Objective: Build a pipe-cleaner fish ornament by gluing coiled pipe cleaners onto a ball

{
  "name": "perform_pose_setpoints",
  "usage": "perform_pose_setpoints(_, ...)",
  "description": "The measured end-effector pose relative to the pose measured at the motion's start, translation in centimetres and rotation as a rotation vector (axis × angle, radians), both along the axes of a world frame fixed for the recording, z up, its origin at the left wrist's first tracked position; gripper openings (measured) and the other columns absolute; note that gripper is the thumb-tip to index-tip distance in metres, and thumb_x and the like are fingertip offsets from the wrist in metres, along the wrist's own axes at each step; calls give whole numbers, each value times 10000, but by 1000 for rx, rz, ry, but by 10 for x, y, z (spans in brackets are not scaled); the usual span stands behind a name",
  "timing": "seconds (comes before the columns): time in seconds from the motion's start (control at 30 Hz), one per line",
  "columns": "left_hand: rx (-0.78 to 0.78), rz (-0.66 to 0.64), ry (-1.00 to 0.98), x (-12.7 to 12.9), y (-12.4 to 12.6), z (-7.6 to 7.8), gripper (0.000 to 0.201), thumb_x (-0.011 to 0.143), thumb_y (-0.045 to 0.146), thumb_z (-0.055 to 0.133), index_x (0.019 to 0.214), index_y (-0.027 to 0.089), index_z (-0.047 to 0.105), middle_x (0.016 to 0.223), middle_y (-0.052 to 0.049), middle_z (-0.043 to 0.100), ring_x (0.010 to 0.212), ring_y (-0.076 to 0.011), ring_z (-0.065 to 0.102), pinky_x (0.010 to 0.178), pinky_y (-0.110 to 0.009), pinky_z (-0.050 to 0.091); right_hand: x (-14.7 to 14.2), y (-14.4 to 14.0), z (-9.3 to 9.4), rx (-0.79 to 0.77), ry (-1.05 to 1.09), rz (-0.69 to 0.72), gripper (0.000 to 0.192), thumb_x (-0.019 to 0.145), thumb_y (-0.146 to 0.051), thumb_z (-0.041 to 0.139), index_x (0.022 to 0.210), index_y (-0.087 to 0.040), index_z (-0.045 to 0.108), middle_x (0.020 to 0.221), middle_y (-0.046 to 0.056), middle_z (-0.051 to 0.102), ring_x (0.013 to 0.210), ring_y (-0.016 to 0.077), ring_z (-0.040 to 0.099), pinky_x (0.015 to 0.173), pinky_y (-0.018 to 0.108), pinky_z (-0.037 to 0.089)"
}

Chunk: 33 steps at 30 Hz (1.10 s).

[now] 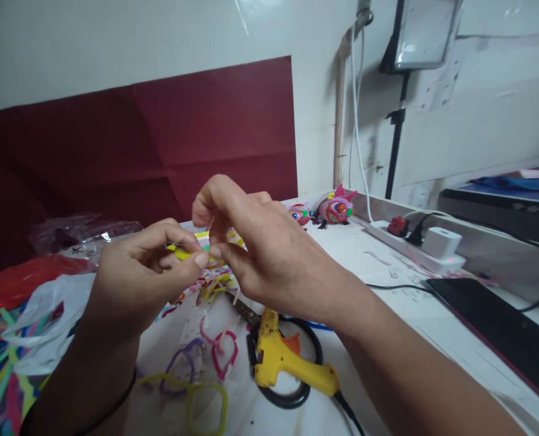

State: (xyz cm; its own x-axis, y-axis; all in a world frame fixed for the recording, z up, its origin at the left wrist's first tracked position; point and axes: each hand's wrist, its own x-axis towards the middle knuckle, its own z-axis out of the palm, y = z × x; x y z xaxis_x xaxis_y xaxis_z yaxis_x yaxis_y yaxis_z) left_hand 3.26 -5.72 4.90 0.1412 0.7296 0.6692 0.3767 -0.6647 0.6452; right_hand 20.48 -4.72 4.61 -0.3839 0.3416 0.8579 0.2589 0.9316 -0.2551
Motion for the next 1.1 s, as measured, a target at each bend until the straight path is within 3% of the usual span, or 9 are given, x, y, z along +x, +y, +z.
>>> perform_pose_setpoints(0.3, 45, 146, -39, -13, 5, 0, 80, 627, 169, 681, 619, 184, 603, 493, 80, 455, 340, -19, 322, 310, -135, 209, 2, 0, 6, 61, 119, -105, 163, 866, -190, 616, 1028, -202, 602, 981, 40, 680, 905, 195, 659, 803, 343, 529)
perform_pose_setpoints(0.43, 94, 281, -109, -20, 5, 2, 103, 648, 246, 721, 650, 202, 628, 383, 98, 355, 333, -35, 268, 303, -136, 168, 19, 30, 5, 27, 232, -255, 71, 884, -207, 588, 866, -174, 648, 771, 16, 690, 722, 151, 664, 653, 267, 524)
perform_pose_setpoints(0.53, 150, 329, -149, -21, 3, 2, 105, 646, 268, 739, 672, 217, 650, 387, 95, 340, 352, -46, 282, 308, -139, 193, 32, 70, -11, -165, 10, -428, 69, 850, -118, 596, 876, -134, 657, 775, 39, 713, 723, 154, 669, 638, 245, 509)
perform_pose_setpoints(0.6, 164, 332, -169, -20, 2, 3, 95, 643, 260, 738, 665, 221, 654, 386, 95, 328, 352, -53, 300, 307, -144, 214, 36, 96, -30, -366, -344, -614, 166, 873, -71, 537, 980, -119, 655, 914, 75, 730, 832, 156, 679, 716, 236, 506)
perform_pose_setpoints(0.7, 179, 331, -210, -18, -1, 6, 92, 629, 249, 736, 641, 215, 651, 387, 92, 354, 334, -50, 310, 293, -149, 209, 32, 123, -63, -488, -579, -631, 169, 831, -33, 588, 924, -131, 691, 929, 68, 734, 884, 172, 677, 773, 242, 507)
perform_pose_setpoints(0.77, 178, 344, -234, -16, -4, 9, 91, 612, 229, 735, 621, 205, 647, 386, 92, 369, 327, -45, 311, 290, -149, 203, 28, 132, -82, -550, -706, -667, 119, 876, -151, 603, 974, -145, 671, 1007, 67, 700, 915, 187, 658, 812, 324, 523)
perform_pose_setpoints(0.9, 122, 378, -267, -12, -10, 13, 84, 596, 196, 730, 601, 194, 646, 369, 96, 341, 339, -45, 325, 307, -147, 222, 23, 137, -107, -612, -902, -738, 279, 922, -313, 565, 1161, -171, 581, 1178, 85, 604, 975, 208, 621, 821, 415, 531)
perform_pose_setpoints(1.1, 94, 379, -287, -11, -13, 14, 89, 596, 203, 729, 604, 197, 641, 371, 94, 354, 338, -44, 314, 308, -151, 212, 26, 137, -114, -579, -963, -784, 306, 912, -305, 581, 1180, -156, 572, 1190, 96, 597, 998, 223, 616, 833, 421, 525)
